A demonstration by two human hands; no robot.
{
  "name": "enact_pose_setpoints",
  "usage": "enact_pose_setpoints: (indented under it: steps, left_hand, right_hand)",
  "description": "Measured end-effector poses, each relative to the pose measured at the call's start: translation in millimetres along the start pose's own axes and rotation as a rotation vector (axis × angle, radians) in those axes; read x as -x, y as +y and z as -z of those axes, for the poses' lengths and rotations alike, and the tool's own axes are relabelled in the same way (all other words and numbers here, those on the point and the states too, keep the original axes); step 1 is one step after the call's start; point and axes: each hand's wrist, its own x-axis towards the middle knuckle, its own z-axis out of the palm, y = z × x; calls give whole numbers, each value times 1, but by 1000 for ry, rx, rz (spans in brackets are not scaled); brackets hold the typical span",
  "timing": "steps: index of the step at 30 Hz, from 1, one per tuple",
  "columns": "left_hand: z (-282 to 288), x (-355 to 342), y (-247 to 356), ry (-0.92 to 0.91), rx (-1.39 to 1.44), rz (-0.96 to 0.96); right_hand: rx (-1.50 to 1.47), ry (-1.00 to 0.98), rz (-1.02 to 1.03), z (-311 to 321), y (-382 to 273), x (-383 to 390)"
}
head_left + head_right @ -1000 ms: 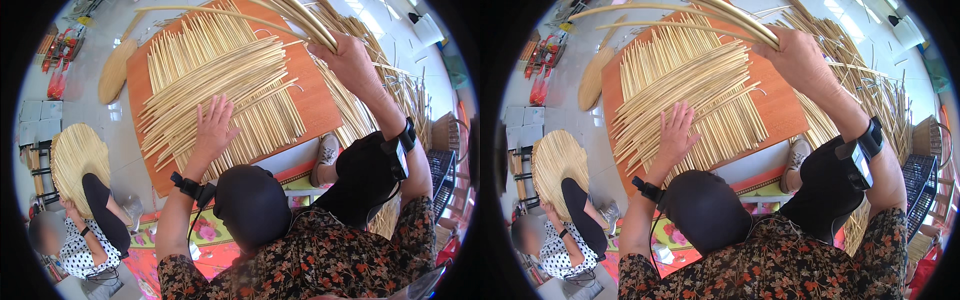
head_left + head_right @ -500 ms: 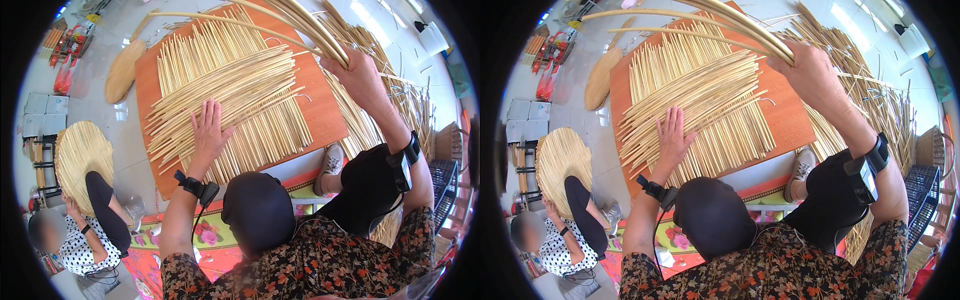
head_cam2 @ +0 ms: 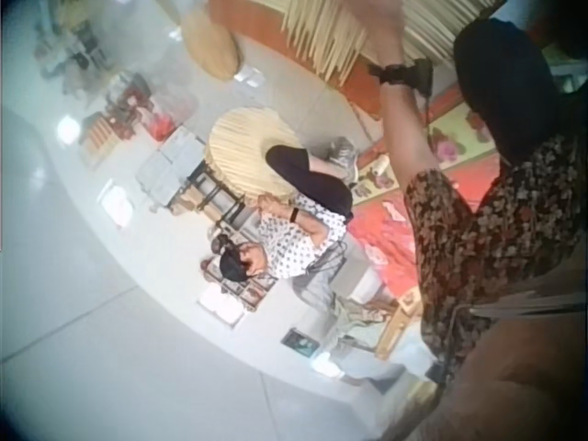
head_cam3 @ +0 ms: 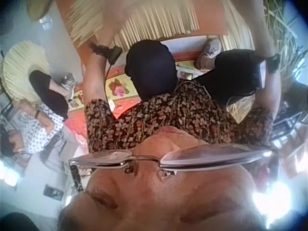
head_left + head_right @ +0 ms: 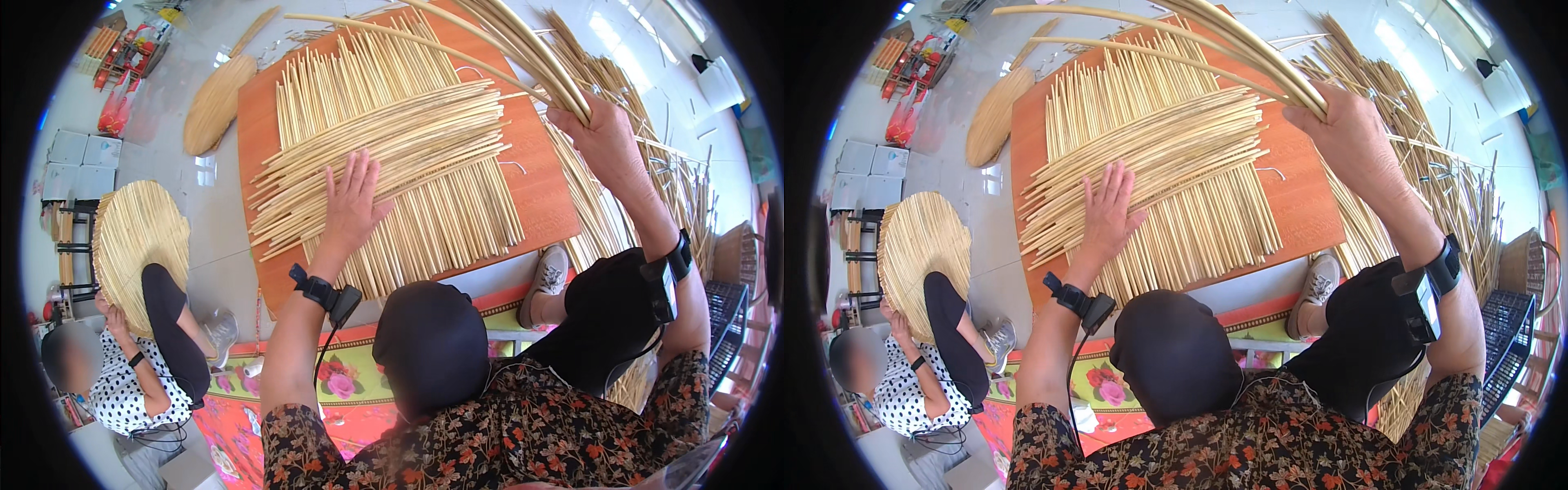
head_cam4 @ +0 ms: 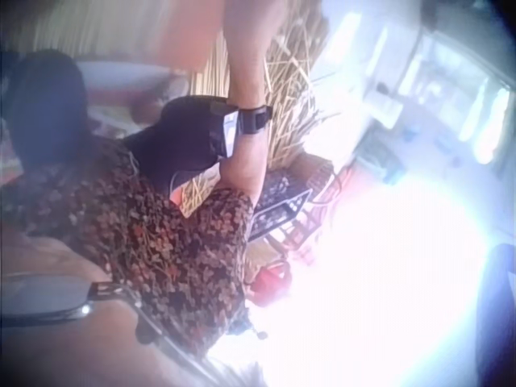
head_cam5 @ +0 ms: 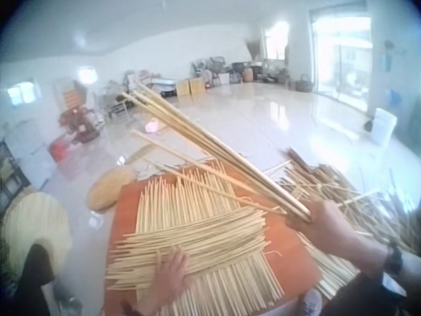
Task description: The person sits on the floor and weaves thin bamboo strips into a flat mat. They repeatedly pick up bundles of strips, align them, and interlace them into the growing weave on a wooden board.
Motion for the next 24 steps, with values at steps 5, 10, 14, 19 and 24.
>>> enact_pose_setpoints:
  steps: [5, 10, 14, 19, 24]
  left_hand:
    - [3, 12, 23, -67, 71, -35]
    - [3, 14, 19, -50, 92, -47]
    - [0, 4, 14, 7, 116, 78]
    - [4, 11, 21, -64, 71, 49]
    - [10, 21, 28, -56, 88, 56]
  right_hand:
    - [23, -28, -46, -1, -10, 3]
    - [-19, -11, -10, -2, -12, 5]
    - [-24, -3, -19, -2, -7, 2]
    - [-4, -5, -19, -4, -3, 3]
    - [6, -43, -28, -5, -7, 2]
